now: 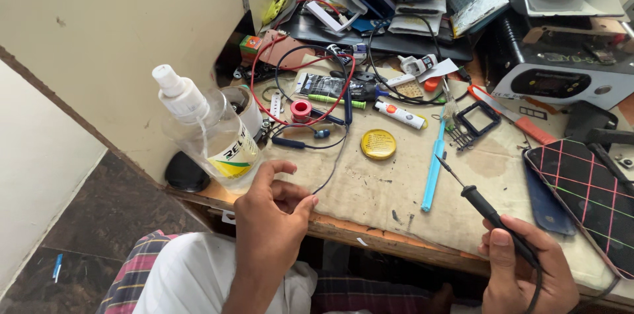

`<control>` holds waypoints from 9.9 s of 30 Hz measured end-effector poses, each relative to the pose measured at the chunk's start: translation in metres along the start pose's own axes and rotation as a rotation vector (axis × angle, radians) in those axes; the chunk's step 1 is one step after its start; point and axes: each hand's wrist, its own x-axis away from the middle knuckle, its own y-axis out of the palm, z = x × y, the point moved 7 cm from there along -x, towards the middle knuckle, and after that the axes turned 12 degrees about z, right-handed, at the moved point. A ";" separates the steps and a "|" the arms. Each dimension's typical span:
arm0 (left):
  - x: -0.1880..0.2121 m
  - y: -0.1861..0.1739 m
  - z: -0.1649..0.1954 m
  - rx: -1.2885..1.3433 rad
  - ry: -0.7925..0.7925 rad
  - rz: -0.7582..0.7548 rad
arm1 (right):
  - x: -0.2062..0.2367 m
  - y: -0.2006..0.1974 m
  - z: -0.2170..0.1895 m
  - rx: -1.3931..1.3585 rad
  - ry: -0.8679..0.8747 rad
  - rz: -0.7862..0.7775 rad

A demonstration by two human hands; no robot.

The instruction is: The person solders a wire connection on a small cable at a cluttered workbench. They hold the cable and soldering iron, apply the iron tip to the wire joint, and manipulate the wire with their fingers between soldering passes.

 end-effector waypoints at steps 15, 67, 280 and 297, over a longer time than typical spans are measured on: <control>0.024 -0.015 -0.007 0.103 0.346 -0.025 | 0.001 0.001 -0.007 0.069 -0.055 -0.019; 0.032 -0.043 -0.043 0.235 0.510 0.040 | 0.001 -0.007 0.017 0.036 -0.126 -0.048; 0.032 0.002 -0.027 0.322 0.131 -0.234 | 0.101 0.163 -0.020 -0.698 1.204 -0.489; 0.026 0.010 -0.033 0.329 0.029 -0.353 | 0.103 0.174 -0.039 -0.738 1.096 -0.605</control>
